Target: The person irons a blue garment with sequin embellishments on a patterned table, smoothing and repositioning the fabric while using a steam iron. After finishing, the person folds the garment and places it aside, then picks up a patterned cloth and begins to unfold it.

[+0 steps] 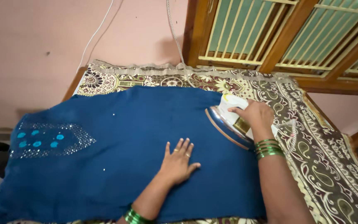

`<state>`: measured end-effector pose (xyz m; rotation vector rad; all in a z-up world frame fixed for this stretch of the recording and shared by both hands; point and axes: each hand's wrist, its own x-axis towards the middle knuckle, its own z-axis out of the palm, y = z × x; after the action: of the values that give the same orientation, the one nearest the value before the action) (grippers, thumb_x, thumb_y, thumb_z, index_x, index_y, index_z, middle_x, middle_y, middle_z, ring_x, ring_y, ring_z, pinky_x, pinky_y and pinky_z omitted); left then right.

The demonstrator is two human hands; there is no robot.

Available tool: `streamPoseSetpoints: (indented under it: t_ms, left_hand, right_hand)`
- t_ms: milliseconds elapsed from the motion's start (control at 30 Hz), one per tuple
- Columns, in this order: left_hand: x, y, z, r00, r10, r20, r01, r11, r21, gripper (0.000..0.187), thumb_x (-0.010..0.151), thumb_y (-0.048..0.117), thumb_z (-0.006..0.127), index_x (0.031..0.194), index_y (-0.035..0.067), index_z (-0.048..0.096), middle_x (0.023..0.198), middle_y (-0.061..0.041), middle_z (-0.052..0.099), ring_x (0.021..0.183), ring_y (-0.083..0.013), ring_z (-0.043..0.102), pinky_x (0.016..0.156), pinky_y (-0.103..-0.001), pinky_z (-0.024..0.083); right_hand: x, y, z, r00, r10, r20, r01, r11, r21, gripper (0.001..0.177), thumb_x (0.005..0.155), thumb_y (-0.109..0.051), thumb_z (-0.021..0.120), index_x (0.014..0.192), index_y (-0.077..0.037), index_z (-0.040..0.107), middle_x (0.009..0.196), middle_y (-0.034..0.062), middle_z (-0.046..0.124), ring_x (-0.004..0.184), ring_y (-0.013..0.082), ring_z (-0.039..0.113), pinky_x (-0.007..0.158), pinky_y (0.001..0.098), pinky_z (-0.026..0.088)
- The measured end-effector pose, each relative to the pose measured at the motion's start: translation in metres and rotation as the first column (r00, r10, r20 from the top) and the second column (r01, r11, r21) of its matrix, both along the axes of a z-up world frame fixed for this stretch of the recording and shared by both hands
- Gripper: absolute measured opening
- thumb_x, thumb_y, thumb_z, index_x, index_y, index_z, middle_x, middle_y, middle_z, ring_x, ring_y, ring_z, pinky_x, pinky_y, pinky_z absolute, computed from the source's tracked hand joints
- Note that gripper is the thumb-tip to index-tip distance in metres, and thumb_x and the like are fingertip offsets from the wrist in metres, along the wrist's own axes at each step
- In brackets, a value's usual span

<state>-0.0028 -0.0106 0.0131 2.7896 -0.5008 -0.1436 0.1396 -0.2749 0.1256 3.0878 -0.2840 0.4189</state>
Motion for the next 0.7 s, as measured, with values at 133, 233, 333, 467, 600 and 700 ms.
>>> streamPoseSetpoints:
  t_ms: [133, 233, 333, 467, 600, 700]
  left_hand:
    - [-0.003, -0.004, 0.002, 0.999, -0.021, -0.043, 0.020, 1.000, -0.023, 0.087, 0.095, 0.061, 0.050, 0.157, 0.006, 0.025, 0.168, -0.013, 0.015, 0.156, -0.0284, 0.007, 0.121, -0.063, 0.002]
    - [-0.002, -0.006, 0.005, 0.998, -0.017, -0.064, 0.016, 1.000, -0.020, 0.087, 0.094, 0.061, 0.051, 0.157, 0.007, 0.025, 0.168, -0.013, 0.014, 0.156, -0.0282, 0.006, 0.121, -0.062, 0.002]
    - [-0.001, -0.007, 0.002, 0.998, -0.018, -0.056, 0.017, 1.000, -0.008, 0.086, 0.095, 0.059, 0.052, 0.157, 0.006, 0.026, 0.168, -0.013, 0.014, 0.156, -0.0291, 0.007, 0.121, -0.063, 0.002]
    - [0.001, -0.007, -0.001, 1.000, -0.002, 0.004, 0.002, 1.000, -0.010, 0.084, 0.095, 0.059, 0.052, 0.155, 0.005, 0.028, 0.165, -0.014, 0.021, 0.154, -0.0308, 0.013, 0.120, -0.064, 0.004]
    - [0.014, 0.008, 0.002, 0.958, 0.237, 0.160, -0.212, 0.964, -0.159, 0.075, 0.096, 0.054, 0.053, 0.153, 0.009, 0.036, 0.157, -0.016, 0.037, 0.148, -0.0346, 0.029, 0.117, -0.065, 0.015]
    - [0.024, 0.025, 0.001, 0.886, 0.418, 0.201, -0.352, 0.889, -0.294, 0.070, 0.095, 0.049, 0.057, 0.150, 0.008, 0.042, 0.151, -0.016, 0.046, 0.143, -0.0336, 0.039, 0.116, -0.062, 0.025]
  right_hand:
    - [0.038, 0.003, -0.006, 0.996, -0.083, -0.026, 0.084, 0.995, 0.057, 0.093, 0.064, -0.089, 0.068, 0.118, -0.014, 0.075, 0.099, 0.0180, 0.077, 0.093, 0.0347, 0.075, 0.077, 0.0451, 0.059]
    - [0.054, 0.007, -0.006, 0.994, -0.079, 0.075, 0.073, 0.994, 0.079, 0.089, 0.064, -0.085, 0.074, 0.117, -0.014, 0.076, 0.102, 0.0190, 0.076, 0.095, 0.0363, 0.073, 0.078, 0.0459, 0.058]
    - [0.056, 0.011, -0.010, 0.994, -0.082, 0.075, 0.073, 0.990, 0.119, 0.084, 0.065, -0.082, 0.077, 0.113, -0.013, 0.077, 0.103, 0.0190, 0.076, 0.095, 0.0369, 0.073, 0.078, 0.0459, 0.058]
    - [0.046, 0.012, 0.003, 0.998, -0.043, -0.049, 0.049, 0.989, 0.138, 0.081, 0.067, -0.080, 0.078, 0.109, -0.011, 0.079, 0.101, 0.0177, 0.077, 0.092, 0.0347, 0.075, 0.079, 0.0444, 0.058]
    - [0.019, 0.023, 0.013, 0.983, 0.036, -0.180, 0.014, 0.964, 0.266, 0.072, 0.064, -0.076, 0.077, 0.104, -0.017, 0.080, 0.097, 0.0133, 0.078, 0.089, 0.0301, 0.076, 0.080, 0.0419, 0.058]
    - [-0.009, 0.032, 0.012, 0.963, 0.188, -0.193, -0.153, 0.971, 0.183, 0.071, 0.066, -0.077, 0.078, 0.100, -0.015, 0.079, 0.095, 0.0141, 0.078, 0.089, 0.0300, 0.076, 0.080, 0.0413, 0.058]
